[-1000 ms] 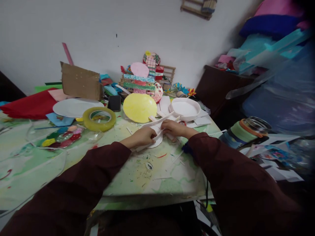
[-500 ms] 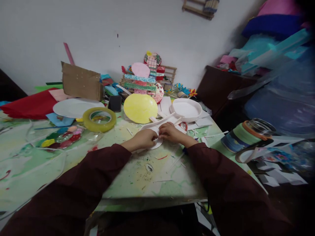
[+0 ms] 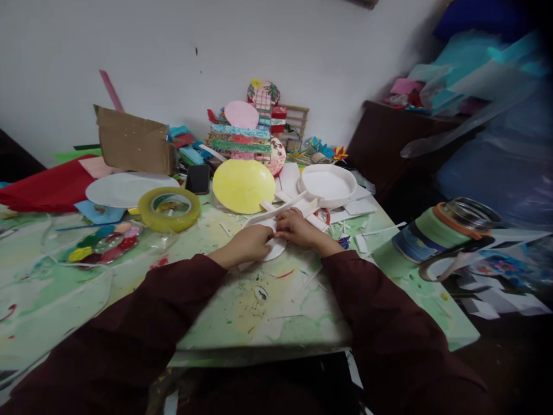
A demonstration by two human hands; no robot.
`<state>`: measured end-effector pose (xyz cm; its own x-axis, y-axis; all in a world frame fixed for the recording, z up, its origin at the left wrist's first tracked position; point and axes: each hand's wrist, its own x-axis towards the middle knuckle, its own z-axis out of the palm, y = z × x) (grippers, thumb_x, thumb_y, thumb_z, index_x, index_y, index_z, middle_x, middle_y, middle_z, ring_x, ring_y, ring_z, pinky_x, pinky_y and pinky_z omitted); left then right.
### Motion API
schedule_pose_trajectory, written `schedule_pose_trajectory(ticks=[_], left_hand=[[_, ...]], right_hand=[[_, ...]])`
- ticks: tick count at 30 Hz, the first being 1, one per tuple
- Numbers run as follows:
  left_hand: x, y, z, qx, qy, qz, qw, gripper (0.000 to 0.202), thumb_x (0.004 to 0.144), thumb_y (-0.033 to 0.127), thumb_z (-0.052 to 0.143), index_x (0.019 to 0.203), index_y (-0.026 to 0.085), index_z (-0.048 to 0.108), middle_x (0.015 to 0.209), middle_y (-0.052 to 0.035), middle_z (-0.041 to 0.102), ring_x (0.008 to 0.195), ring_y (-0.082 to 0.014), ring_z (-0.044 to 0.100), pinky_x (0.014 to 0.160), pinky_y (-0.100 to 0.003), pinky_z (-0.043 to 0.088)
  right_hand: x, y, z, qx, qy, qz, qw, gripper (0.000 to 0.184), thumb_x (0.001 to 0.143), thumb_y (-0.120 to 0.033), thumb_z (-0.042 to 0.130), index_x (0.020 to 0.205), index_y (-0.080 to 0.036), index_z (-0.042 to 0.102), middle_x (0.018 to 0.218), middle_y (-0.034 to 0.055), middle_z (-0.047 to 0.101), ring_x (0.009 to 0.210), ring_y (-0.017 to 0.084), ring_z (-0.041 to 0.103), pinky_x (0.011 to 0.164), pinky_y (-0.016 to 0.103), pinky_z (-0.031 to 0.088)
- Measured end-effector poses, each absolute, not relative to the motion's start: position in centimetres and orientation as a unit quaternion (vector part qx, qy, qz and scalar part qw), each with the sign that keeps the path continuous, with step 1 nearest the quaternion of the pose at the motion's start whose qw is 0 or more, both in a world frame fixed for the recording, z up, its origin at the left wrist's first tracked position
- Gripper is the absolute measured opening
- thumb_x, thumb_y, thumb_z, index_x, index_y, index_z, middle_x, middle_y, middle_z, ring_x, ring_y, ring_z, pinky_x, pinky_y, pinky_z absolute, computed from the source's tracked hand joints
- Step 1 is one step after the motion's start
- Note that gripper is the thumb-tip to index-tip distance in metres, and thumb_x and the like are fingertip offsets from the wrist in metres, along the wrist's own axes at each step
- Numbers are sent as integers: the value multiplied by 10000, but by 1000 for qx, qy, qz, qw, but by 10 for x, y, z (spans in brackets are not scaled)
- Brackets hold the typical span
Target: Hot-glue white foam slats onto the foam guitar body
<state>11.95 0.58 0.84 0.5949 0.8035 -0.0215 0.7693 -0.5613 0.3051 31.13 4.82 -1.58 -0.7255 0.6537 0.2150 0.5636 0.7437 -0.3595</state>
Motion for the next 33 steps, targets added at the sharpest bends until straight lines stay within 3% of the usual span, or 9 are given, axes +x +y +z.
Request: schedule_pose_trajectory(ticks=[3,7,13,16,19,26,33], left_hand=[[120,4,8,886,439,43,143,271,751,335,542,917,147,646,860,-89,672,734,-210,583,606,-295,372],[122,0,4,882,456,23,118,524,698,553,631,1041,159,611,1007,-114,667,862,-264,601,659,-312,411],[124,-4,-4,880,461,38,109,448,722,487,654,1026,162,610,1014,-113,663,902,-264,599,706,-318,418],[124,-3,-5,882,448,66,128,443,724,441,662,1066,166,602,1031,-111,656,923,-252,591,730,-310,414],[124,-2,-5,878,457,63,129,413,716,459,659,994,156,619,945,-106,660,847,-247,594,664,-305,404],[125,-3,-5,875,465,63,121,332,714,456,649,869,164,630,830,-81,641,777,-225,582,629,-304,389],[126,-5,-6,883,449,70,119,289,756,423,603,869,159,643,864,-97,647,809,-242,589,665,-321,404]], right_hand=[[313,47,-16,-324,-921,136,167,212,855,-362,597,794,-168,660,983,71,624,1004,214,512,975,416,205],[318,49,-15,-314,-928,138,147,205,856,-369,589,844,-182,673,918,50,621,927,204,529,956,407,227],[319,50,-5,-311,-938,122,90,174,813,-252,633,976,-213,680,967,70,630,961,231,524,899,375,289],[315,47,-4,-296,-945,120,69,260,751,-325,707,975,-198,667,980,79,634,974,248,530,913,395,285],[313,44,-8,-297,-943,126,77,314,693,-381,758,923,-186,673,969,79,644,981,249,544,935,404,271],[319,47,-16,-286,-941,148,103,117,764,-276,703,860,-213,685,1026,58,654,1036,232,546,1011,452,181],[322,51,-15,-243,-949,171,107,161,796,-349,679,840,-194,673,1008,65,635,1044,219,544,1017,431,194]])
